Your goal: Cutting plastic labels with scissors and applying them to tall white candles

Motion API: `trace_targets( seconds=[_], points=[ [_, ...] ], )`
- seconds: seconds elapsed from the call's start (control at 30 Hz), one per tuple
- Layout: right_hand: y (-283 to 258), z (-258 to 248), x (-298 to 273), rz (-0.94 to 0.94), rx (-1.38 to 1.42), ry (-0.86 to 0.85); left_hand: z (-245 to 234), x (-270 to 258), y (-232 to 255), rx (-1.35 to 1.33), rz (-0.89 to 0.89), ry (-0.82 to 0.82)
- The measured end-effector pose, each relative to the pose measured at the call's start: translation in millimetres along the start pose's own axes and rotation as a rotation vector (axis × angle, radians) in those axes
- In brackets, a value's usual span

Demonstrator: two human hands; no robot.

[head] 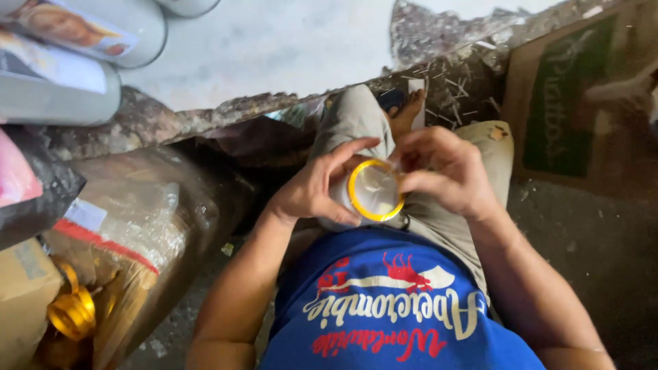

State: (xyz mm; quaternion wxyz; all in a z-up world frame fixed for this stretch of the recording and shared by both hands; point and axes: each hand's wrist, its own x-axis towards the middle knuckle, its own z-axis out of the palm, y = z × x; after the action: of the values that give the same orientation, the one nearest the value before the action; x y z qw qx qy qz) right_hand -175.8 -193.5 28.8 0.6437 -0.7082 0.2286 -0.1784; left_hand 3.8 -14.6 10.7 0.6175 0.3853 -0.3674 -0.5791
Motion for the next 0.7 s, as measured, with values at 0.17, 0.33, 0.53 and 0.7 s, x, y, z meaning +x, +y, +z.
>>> trace_targets(
  seconds=[0.17,0.33,0.53,0.7],
  points=[
    [-10,9,5,0.044,-0.232,0.015,19,-8,41,0.427,-0.031,0.039],
    [10,10,9,0.294,0.192,-0.048,54,-14,41,1.016,0.183,0.395],
    [-40,-18,28,0.369,-0.225,-0.660,27,-10,54,0.630,0.076,0.070],
    [-42,5,26,0.427,0.062,-0.653,29,-16,73,0.864,0.051,0.042]
  ],
)
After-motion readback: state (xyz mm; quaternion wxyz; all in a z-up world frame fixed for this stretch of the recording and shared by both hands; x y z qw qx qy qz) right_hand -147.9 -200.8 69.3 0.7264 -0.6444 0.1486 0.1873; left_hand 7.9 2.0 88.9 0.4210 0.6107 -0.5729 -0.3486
